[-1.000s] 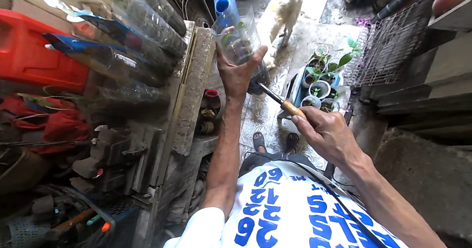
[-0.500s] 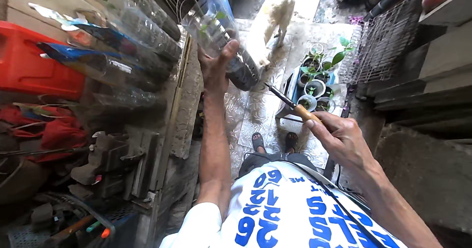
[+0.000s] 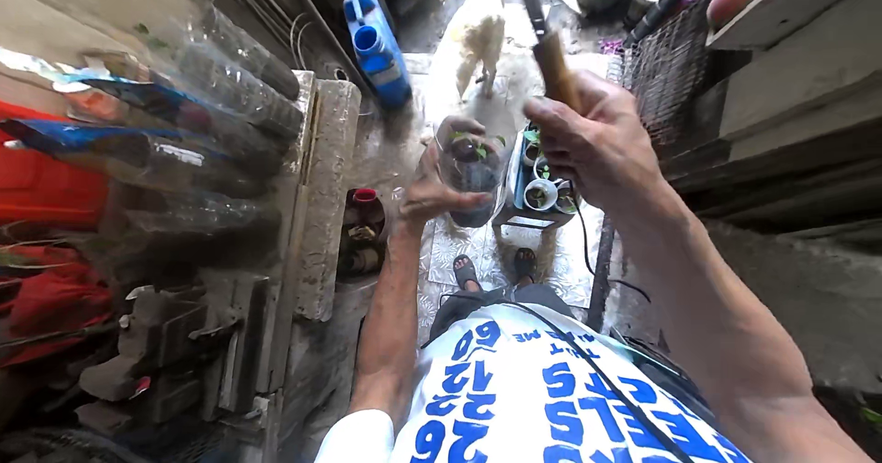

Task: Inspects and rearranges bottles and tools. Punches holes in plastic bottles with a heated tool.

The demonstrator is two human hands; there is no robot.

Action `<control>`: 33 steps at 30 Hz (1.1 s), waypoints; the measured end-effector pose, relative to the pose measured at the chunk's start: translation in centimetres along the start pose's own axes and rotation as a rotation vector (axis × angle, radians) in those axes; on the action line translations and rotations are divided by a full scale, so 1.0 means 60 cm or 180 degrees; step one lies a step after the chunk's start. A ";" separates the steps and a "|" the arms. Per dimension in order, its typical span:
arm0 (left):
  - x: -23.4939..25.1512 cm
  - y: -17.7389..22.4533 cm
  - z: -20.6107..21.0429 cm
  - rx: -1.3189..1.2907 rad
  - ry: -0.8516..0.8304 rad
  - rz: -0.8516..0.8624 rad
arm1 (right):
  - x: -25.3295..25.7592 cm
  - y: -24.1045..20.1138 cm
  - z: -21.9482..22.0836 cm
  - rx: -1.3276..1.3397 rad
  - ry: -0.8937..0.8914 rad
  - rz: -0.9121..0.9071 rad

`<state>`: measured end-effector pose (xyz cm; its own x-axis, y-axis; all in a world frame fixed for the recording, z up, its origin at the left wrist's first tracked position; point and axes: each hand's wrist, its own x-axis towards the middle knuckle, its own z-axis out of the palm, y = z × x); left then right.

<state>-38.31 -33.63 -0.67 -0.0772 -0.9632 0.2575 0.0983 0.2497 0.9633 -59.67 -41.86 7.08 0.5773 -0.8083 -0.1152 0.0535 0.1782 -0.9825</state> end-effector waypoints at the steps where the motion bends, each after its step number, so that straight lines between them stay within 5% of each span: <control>1: -0.003 -0.006 0.010 -0.0031 -0.0049 -0.0050 | 0.012 -0.001 0.001 -0.0097 -0.0080 0.0093; 10: -0.002 -0.034 0.030 -0.0661 -0.0868 -0.0120 | 0.015 0.001 -0.011 -0.0457 -0.0648 0.0283; 14: -0.001 -0.019 0.035 -0.0110 -0.0460 -0.0059 | 0.006 0.001 0.005 -0.0351 -0.0152 0.0223; 19: 0.013 -0.045 0.071 0.0865 0.0734 0.0565 | 0.009 -0.006 0.027 -0.0348 0.0522 -0.0045; 24: 0.047 -0.049 0.096 0.1533 0.1476 0.0417 | 0.015 -0.016 0.034 -0.0171 0.0880 -0.0149; 33: 0.098 -0.017 0.056 0.0855 0.1390 0.0271 | -0.009 -0.046 -0.002 -0.0395 0.0759 -0.0341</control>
<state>-42.21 -39.23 0.12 0.3467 -0.8759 0.3356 -0.1765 0.2905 0.9404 -60.24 -42.00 9.87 0.3650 -0.9306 -0.0265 -0.0047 0.0266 -0.9996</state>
